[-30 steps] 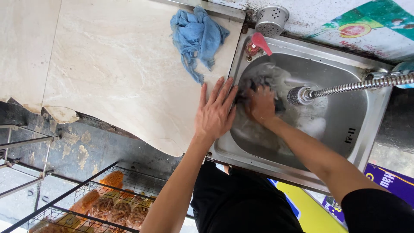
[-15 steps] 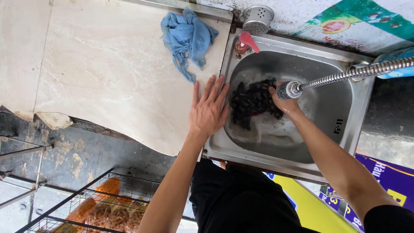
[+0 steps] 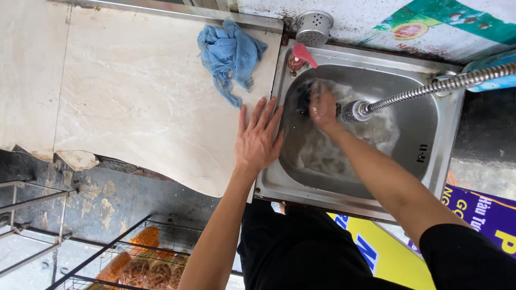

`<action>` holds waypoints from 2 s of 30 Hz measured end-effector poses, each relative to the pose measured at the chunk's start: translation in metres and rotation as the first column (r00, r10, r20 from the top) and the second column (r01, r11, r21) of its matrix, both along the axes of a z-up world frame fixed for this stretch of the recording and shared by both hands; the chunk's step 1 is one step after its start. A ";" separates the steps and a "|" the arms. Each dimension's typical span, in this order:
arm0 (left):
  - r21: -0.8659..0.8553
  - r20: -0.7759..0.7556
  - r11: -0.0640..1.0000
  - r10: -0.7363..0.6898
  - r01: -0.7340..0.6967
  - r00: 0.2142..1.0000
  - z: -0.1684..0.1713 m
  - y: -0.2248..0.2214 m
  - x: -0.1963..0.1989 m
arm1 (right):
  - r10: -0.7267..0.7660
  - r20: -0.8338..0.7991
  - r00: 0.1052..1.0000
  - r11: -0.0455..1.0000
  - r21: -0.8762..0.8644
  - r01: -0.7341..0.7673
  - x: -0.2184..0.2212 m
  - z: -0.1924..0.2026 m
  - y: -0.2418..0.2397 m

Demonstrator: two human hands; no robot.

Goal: Washing a dark-colored cloth in a sink using water and soap.

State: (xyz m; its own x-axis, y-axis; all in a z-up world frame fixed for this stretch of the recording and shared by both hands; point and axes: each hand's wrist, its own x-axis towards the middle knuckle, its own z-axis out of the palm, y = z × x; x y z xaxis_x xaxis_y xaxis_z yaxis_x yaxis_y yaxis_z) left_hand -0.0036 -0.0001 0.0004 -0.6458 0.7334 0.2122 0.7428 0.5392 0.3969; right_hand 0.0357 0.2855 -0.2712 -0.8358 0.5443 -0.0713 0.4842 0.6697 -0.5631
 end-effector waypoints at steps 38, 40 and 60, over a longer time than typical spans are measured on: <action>-0.099 0.495 0.915 -0.296 0.391 0.817 -0.004 0.147 0.001 | 0.269 0.437 0.858 0.951 -0.260 -0.166 0.149 0.206 -0.007; 0.022 0.458 0.974 -0.212 0.228 0.863 0.037 0.157 0.013 | 0.161 0.341 0.926 0.964 -0.255 -0.074 0.148 0.223 0.006; 0.234 0.796 0.943 -0.045 -0.238 0.604 -0.024 0.150 0.052 | -0.541 -0.300 0.786 0.310 -0.940 -0.145 0.199 0.319 0.014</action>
State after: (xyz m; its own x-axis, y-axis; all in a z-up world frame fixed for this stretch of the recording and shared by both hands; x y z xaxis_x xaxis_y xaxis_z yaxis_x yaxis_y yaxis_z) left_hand 0.0487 0.1497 -0.0234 -0.7257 0.6506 -0.2238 0.0185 0.3436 0.9389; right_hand 0.2347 0.2999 0.0483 -0.7788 0.5650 -0.2725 -0.0552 -0.4946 -0.8674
